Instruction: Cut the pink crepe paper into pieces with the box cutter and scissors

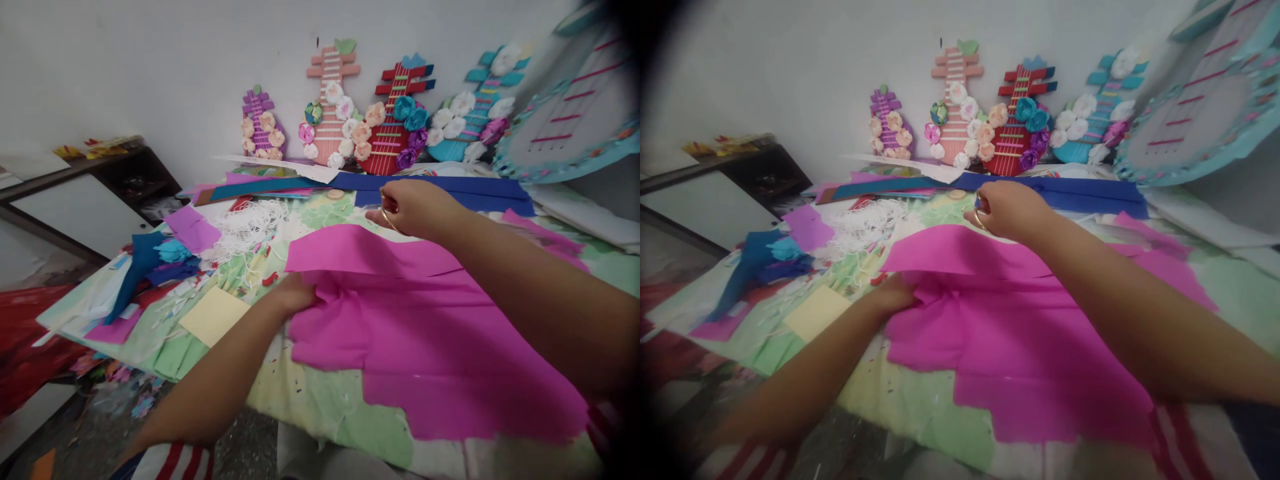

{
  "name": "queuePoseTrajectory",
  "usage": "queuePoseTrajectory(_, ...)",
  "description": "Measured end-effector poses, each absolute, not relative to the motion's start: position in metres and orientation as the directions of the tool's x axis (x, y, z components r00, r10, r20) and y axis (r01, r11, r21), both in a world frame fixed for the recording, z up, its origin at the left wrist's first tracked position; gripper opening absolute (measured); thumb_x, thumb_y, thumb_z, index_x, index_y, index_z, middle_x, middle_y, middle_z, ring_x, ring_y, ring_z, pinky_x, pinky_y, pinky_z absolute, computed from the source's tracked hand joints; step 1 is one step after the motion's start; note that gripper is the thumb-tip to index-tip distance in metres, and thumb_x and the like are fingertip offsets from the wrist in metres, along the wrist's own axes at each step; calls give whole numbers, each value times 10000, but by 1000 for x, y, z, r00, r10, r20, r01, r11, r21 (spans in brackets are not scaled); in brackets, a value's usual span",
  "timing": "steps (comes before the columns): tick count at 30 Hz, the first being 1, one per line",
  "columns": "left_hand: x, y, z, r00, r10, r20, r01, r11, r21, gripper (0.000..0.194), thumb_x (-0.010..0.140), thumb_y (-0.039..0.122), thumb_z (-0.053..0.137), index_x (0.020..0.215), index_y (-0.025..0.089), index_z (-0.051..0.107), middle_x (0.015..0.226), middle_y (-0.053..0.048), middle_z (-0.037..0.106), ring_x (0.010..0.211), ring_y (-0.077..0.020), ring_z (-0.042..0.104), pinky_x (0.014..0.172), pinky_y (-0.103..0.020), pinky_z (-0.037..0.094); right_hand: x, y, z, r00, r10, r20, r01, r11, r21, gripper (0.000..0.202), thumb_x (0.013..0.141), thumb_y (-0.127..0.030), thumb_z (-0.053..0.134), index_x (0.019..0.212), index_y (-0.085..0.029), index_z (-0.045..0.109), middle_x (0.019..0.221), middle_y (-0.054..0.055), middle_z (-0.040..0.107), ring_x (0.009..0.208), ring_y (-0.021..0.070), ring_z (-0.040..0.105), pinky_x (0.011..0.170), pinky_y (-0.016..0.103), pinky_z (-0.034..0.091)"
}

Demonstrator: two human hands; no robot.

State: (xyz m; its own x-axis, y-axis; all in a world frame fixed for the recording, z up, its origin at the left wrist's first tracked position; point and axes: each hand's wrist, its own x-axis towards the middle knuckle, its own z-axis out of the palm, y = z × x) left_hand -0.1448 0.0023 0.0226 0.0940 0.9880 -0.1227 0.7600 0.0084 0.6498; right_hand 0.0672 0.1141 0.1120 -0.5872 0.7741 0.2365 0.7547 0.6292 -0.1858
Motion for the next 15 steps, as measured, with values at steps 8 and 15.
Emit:
queuePoseTrajectory(8,-145,-34,40,8,998,-61,770,33,637,459,705,496,480,1006,156,550,960,-78,615,864,-242,565,707,-309,437,89,162,65,-494,864,-99,843,504,189,370,721,-352,449,973,-108,569,963,166,586,822,240,546,614,295,359)
queuePoseTrajectory(15,-141,-49,31,-61,984,-167,694,162,701,240,734,356,480,796,177,628,807,-29,654,757,-217,594,637,-290,443,76,187,50,-570,779,-260,769,617,164,333,710,-312,448,845,-74,639,836,171,632,715,216,571,591,286,359)
